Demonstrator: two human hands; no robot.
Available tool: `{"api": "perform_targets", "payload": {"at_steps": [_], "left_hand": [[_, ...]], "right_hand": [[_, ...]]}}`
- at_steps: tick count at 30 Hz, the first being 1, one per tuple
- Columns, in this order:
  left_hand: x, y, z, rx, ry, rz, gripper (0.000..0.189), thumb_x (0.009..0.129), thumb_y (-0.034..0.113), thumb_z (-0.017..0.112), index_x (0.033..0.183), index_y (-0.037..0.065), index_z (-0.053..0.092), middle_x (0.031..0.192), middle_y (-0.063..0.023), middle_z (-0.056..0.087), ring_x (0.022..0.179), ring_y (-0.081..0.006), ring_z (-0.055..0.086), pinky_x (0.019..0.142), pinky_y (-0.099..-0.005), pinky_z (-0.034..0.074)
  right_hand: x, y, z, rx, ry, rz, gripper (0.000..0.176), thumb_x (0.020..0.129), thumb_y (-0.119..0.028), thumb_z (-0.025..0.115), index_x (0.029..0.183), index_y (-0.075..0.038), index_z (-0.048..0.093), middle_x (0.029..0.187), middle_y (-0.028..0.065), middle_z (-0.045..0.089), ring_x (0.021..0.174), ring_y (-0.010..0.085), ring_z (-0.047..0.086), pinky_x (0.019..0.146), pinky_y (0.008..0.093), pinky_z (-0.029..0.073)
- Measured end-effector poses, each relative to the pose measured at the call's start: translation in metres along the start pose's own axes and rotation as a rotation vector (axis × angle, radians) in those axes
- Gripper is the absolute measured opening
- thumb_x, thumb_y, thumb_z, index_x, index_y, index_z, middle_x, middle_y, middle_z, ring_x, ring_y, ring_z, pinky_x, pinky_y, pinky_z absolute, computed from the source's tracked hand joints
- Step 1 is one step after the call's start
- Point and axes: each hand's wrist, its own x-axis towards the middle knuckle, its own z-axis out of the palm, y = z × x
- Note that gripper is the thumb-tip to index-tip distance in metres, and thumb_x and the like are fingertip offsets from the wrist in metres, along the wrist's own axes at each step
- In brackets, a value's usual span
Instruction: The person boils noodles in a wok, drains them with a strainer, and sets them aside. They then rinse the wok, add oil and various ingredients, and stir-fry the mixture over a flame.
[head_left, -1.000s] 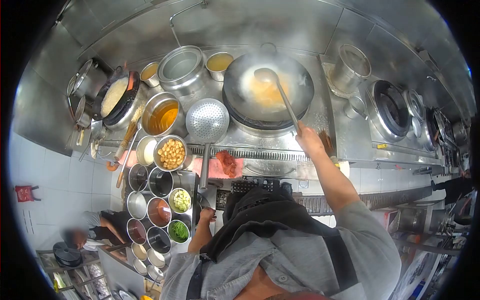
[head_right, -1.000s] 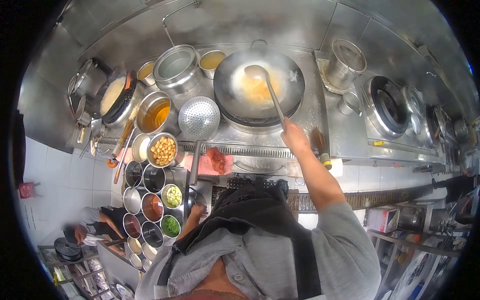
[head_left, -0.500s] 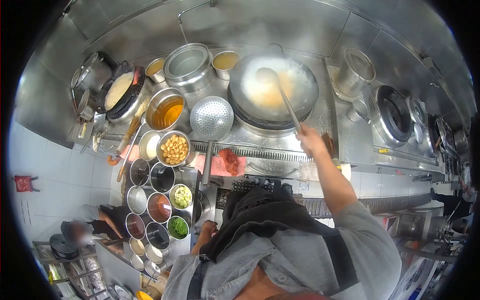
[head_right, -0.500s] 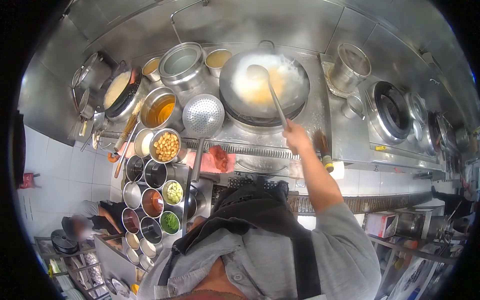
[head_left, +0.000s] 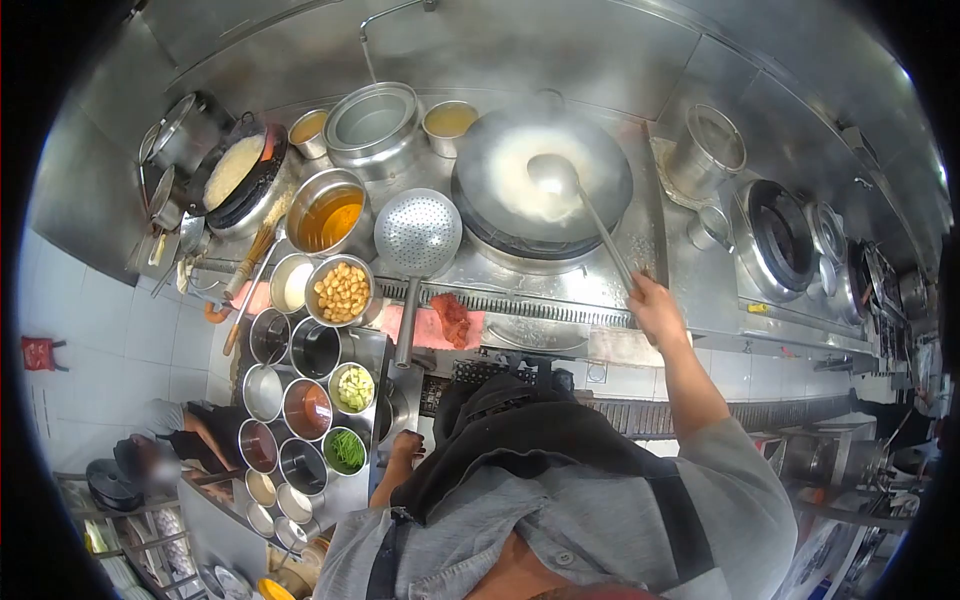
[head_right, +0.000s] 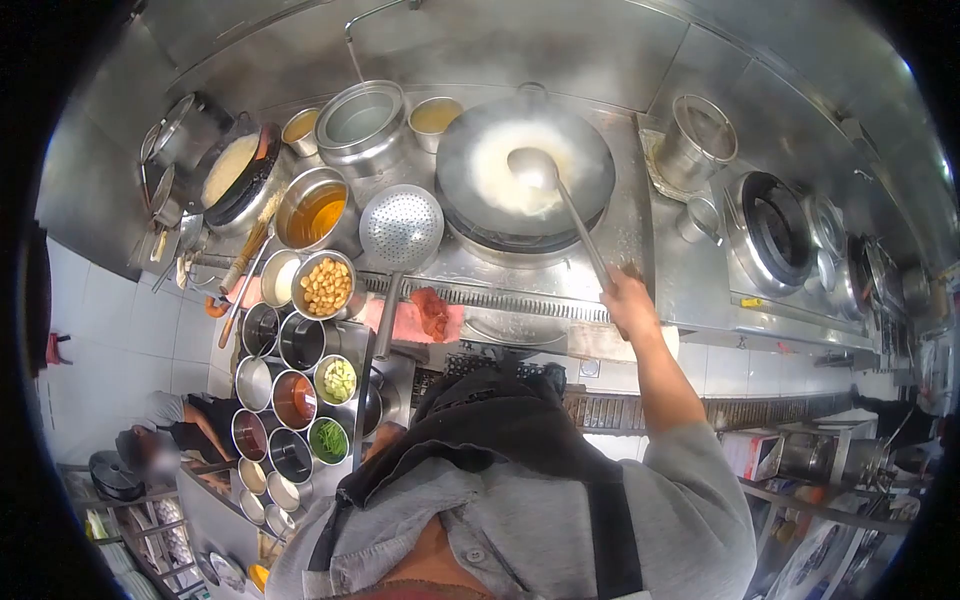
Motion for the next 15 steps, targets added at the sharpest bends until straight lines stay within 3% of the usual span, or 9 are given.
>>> {"api": "perform_targets", "payload": {"at_steps": [2, 4, 5, 8, 9, 11, 12, 14, 15], "left_hand": [[-0.023, 0.02, -0.007, -0.011, -0.001, 0.002, 0.015, 0.083, 0.01, 0.055, 0.094, 0.0, 0.059, 0.084, -0.0137, 0.063, 0.068, -0.0251, 0.066, 0.049, -0.037, 0.054], [-0.094, 0.065, -0.013, 0.551, 0.026, 0.156, 0.014, 0.084, 0.01, 0.055, 0.09, 0.0, 0.061, 0.08, -0.0134, 0.063, 0.065, -0.0242, 0.066, 0.046, -0.0351, 0.054], [-0.077, 0.057, -0.018, 0.554, 0.029, 0.156, 0.014, 0.084, 0.01, 0.055, 0.09, 0.0, 0.061, 0.08, -0.0134, 0.063, 0.065, -0.0242, 0.066, 0.046, -0.0351, 0.054], [-0.03, 0.041, -0.031, 0.468, -0.091, 0.595, 0.012, 0.084, 0.011, 0.054, 0.084, 0.0, 0.06, 0.074, -0.0126, 0.062, 0.062, -0.0232, 0.065, 0.044, -0.0341, 0.053], [-0.027, 0.042, -0.029, 0.466, -0.089, 0.594, 0.012, 0.084, 0.011, 0.054, 0.084, 0.0, 0.06, 0.074, -0.0126, 0.062, 0.062, -0.0232, 0.065, 0.044, -0.0341, 0.053], [-0.048, 0.073, -0.018, 0.091, -0.009, 0.287, 0.011, 0.083, 0.01, 0.054, 0.084, 0.0, 0.06, 0.074, -0.012, 0.062, 0.063, -0.0226, 0.065, 0.045, -0.0341, 0.053], [-0.058, 0.082, -0.016, -0.098, 0.031, 0.131, 0.011, 0.083, 0.01, 0.053, 0.084, 0.0, 0.06, 0.074, -0.0116, 0.062, 0.063, -0.0224, 0.065, 0.045, -0.0341, 0.053], [-0.062, 0.08, -0.014, -0.147, 0.049, 0.155, 0.011, 0.083, 0.009, 0.053, 0.083, 0.001, 0.059, 0.074, -0.0119, 0.062, 0.063, -0.0224, 0.065, 0.045, -0.0339, 0.053], [-0.061, 0.081, -0.011, -0.187, 0.059, 0.184, 0.01, 0.083, 0.009, 0.053, 0.082, 0.001, 0.059, 0.073, -0.0123, 0.062, 0.062, -0.0225, 0.065, 0.044, -0.0337, 0.053]], "right_hand": [[0.012, 0.008, 0.015, -0.163, 0.047, -0.083, 0.031, 0.078, -0.009, 0.051, 0.107, 0.001, 0.05, 0.09, 0.0274, 0.06, 0.088, 0.0439, 0.057, 0.078, 0.0517, 0.043], [0.03, 0.007, 0.026, -0.195, 0.051, -0.03, 0.039, 0.078, -0.009, 0.053, 0.116, -0.001, 0.048, 0.091, 0.0263, 0.061, 0.088, 0.0425, 0.057, 0.078, 0.0504, 0.043], [0.032, -0.007, 0.028, -0.226, 0.044, 0.019, 0.047, 0.078, -0.01, 0.054, 0.124, -0.002, 0.046, 0.091, 0.0252, 0.061, 0.089, 0.0411, 0.057, 0.078, 0.049, 0.044], [0.023, -0.028, 0.026, -0.042, 0.0, 0.052, 0.05, 0.077, -0.012, 0.057, 0.125, -0.001, 0.046, 0.091, 0.0236, 0.062, 0.085, 0.0386, 0.06, 0.075, 0.0446, 0.046], [0.02, -0.03, 0.027, 0.099, -0.05, 0.071, 0.052, 0.076, -0.012, 0.058, 0.125, -0.001, 0.046, 0.089, 0.0219, 0.063, 0.082, 0.0358, 0.062, 0.074, 0.042, 0.048], [0.021, -0.001, 0.028, 0.638, -0.155, 0.215, 0.049, 0.071, -0.012, 0.061, 0.118, 0.002, 0.055, 0.073, 0.0111, 0.061, 0.052, 0.0167, 0.056, 0.05, 0.0311, 0.046], [0.02, 0.008, 0.018, 0.707, -0.181, 0.268, 0.052, 0.07, -0.011, 0.061, 0.119, 0.003, 0.053, 0.071, 0.0101, 0.06, 0.052, 0.0161, 0.055, 0.047, 0.0299, 0.045], [0.016, 0.015, 0.001, 0.81, -0.199, 0.285, 0.058, 0.068, -0.009, 0.063, 0.122, 0.007, 0.049, 0.066, 0.0082, 0.058, 0.049, 0.0132, 0.052, 0.042, 0.0276, 0.042], [0.028, 0.036, 0.004, 0.568, -0.181, 0.205, 0.051, 0.072, -0.01, 0.061, 0.119, 0.006, 0.05, 0.073, 0.0159, 0.061, 0.054, 0.0243, 0.059, 0.048, 0.0354, 0.047]]}}
